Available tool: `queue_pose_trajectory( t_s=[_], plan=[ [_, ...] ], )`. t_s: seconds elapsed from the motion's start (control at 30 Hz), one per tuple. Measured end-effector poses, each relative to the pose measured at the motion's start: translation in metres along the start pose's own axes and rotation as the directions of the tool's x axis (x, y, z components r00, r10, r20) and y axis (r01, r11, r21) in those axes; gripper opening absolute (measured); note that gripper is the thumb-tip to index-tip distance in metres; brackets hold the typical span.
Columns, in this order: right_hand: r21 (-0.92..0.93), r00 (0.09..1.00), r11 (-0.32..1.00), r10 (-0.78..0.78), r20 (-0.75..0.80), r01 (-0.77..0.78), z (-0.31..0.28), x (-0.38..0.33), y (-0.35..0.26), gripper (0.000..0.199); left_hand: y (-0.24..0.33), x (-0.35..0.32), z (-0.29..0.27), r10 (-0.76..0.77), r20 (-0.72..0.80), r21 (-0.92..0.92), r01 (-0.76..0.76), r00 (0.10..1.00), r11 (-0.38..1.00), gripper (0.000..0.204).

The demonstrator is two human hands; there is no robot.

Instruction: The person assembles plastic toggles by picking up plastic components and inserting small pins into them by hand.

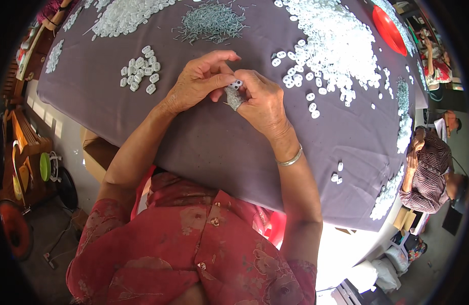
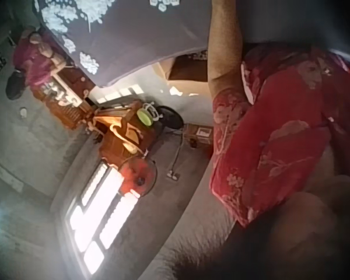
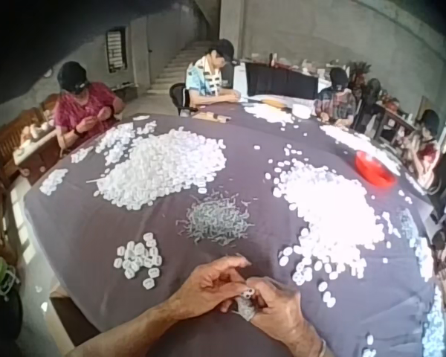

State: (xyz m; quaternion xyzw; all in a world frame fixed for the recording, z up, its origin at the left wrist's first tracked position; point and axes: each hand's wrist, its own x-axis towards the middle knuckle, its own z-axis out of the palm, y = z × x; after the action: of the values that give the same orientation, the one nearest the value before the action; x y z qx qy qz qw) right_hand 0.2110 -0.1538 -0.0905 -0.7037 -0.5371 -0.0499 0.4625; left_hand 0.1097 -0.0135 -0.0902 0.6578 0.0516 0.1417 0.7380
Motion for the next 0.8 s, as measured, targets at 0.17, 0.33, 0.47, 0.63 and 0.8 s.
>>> queue_pose_trajectory(
  t_s=[0.17, 0.33, 0.47, 0.63, 0.8],
  plan=[
    [0.003, 1.0, 1.0, -0.029, 0.007, 0.029, 0.002, 0.0, -0.002, 0.03, -0.003, 0.0, -0.001, -0.025, 0.01, -0.051, 0.025, 1.0, 0.998, 0.035],
    [-0.014, 0.999, 1.0, 0.014, 0.046, -0.013, 0.003, -0.001, -0.003, 0.029, -0.003, -0.002, -0.002, -0.04, -0.007, -0.081, 0.039, 0.999, 0.996, 0.033],
    [0.005, 0.999, 1.0, 0.014, 0.044, -0.014, 0.003, -0.002, -0.003, 0.028, -0.002, -0.003, -0.003, -0.062, 0.002, -0.084, 0.062, 0.998, 0.995, 0.033],
    [0.05, 0.994, 0.999, 0.011, 0.11, -0.016, 0.001, -0.002, -0.005, 0.026, 0.0, -0.003, -0.007, -0.109, 0.067, -0.067, 0.114, 0.992, 0.991, 0.034],
    [0.046, 0.991, 0.999, -0.032, 0.13, 0.026, 0.003, -0.003, -0.013, 0.024, 0.007, -0.005, -0.018, -0.16, 0.169, -0.073, 0.174, 0.973, 0.982, 0.034]
  ],
)
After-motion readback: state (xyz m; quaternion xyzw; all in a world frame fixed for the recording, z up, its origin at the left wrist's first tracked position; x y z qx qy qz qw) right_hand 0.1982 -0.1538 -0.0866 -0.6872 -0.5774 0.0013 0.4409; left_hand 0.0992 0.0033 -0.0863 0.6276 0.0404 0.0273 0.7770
